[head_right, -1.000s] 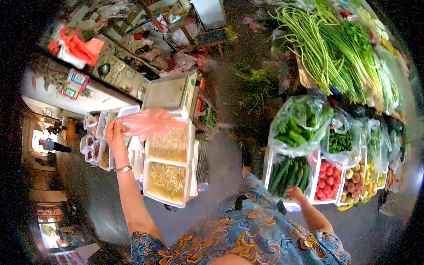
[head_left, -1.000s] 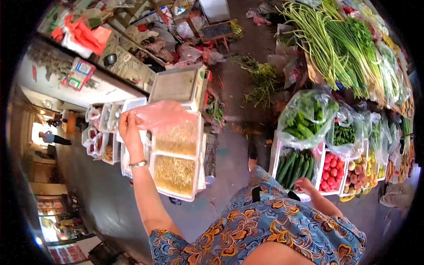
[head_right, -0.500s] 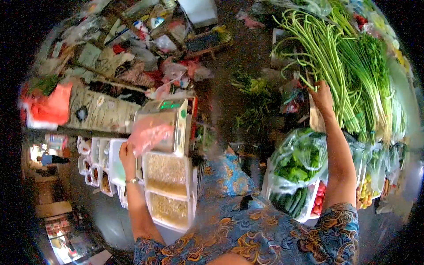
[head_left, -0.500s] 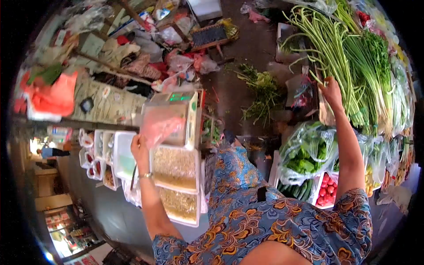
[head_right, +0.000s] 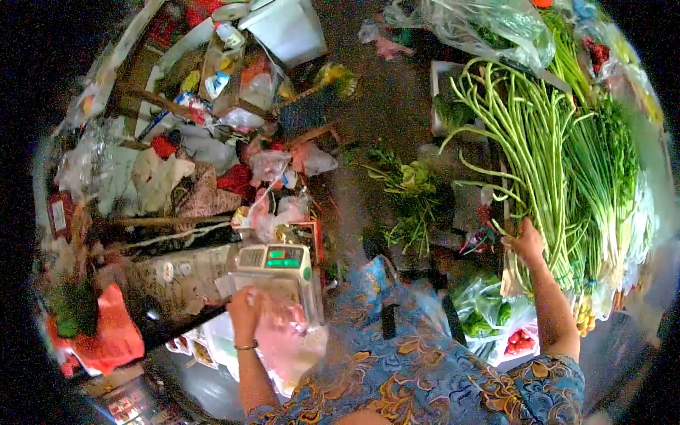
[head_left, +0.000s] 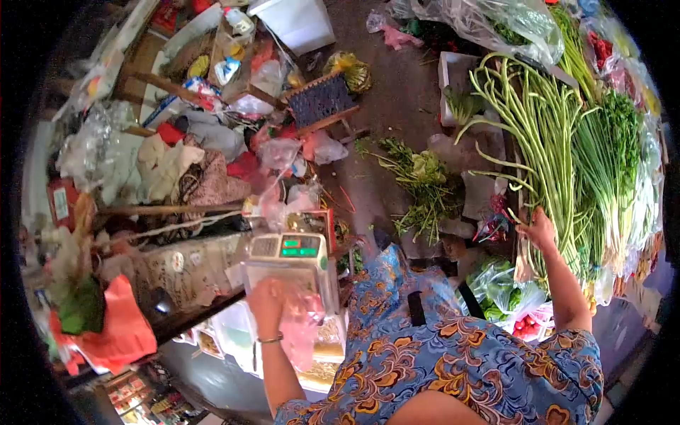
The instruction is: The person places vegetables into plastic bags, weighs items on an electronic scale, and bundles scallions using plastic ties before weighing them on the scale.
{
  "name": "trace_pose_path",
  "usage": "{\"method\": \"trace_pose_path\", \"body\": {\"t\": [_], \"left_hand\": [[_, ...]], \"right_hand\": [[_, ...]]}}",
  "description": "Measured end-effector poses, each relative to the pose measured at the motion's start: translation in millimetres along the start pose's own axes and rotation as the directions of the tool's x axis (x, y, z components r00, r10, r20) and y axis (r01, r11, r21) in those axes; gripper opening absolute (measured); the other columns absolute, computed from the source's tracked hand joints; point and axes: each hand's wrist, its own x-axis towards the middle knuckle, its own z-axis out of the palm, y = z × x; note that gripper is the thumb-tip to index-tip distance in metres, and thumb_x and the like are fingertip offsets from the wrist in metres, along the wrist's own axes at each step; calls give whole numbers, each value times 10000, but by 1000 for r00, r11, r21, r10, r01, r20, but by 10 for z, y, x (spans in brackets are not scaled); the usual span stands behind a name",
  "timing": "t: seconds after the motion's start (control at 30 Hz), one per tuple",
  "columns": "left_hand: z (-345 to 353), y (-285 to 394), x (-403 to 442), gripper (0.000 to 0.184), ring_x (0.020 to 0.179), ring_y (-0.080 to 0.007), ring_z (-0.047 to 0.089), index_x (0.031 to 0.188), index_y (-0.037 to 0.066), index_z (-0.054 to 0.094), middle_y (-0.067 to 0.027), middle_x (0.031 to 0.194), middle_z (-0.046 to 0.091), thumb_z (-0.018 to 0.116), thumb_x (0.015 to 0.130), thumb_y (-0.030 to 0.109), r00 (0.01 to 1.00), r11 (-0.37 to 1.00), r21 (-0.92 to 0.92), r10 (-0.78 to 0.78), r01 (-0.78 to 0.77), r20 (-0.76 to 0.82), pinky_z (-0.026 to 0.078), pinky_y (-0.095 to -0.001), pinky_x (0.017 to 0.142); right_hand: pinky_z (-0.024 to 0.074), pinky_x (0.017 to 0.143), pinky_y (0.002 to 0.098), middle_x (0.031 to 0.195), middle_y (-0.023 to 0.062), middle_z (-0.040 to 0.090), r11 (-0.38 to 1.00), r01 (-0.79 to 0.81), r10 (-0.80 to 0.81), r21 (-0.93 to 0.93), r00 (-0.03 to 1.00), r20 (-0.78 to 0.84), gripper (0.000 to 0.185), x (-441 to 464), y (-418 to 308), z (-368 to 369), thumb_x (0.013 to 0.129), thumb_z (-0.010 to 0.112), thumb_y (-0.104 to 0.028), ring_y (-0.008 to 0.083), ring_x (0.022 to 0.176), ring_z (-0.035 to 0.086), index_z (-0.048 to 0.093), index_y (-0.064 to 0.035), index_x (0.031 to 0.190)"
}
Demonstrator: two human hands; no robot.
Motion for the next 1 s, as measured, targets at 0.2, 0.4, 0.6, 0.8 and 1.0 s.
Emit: {"method": "trace_pose_path", "body": {"t": [0.2,0.4,0.6,0.8,1.0], "left_hand": [[46,683,173,208,785,-322,646,936,102,684,-136,830,671,659,802,259,965,966,-183,213,-184,154,494,-421,745],[56,1262,418,362,846,-332,662,1069,83,654,-153,919,691,632,844,365,736,993,-84,-8,87,677,513,-418,739],[470,1247,1095,419,920,-384,639,1128,70,617,-195,999,675,574,871,398,710,964,-237,250,-120,658,500,-473,795],[1140,1070,2241,379,969,-389,629,1068,61,656,-215,1019,665,569,857,364,533,925,-186,347,-332,772,497,-482,833],[558,1720,3125,355,853,-418,633,928,39,664,-249,904,655,597,857,381,636,850,-159,488,-502,598,508,-499,742]], "right_hand": [[463,766,445,923,162,612,997,-44,44,58,999,-8,652,44,50,111,563,866,-351,373,900,597,472,-62,996],[451,746,461,902,161,612,990,-112,111,85,994,17,635,5,-30,85,547,861,-327,375,901,597,472,-74,979],[456,773,481,938,180,622,982,-156,157,104,988,-7,648,-14,-64,114,540,859,-302,391,955,596,468,-73,1003],[464,775,488,919,178,597,977,-188,199,99,973,-116,695,-126,-172,204,495,897,-225,405,913,575,466,-66,1018],[478,764,490,935,177,599,941,-335,337,47,939,-62,655,-91,-327,177,522,875,-215,402,909,587,469,-67,1015]]}}
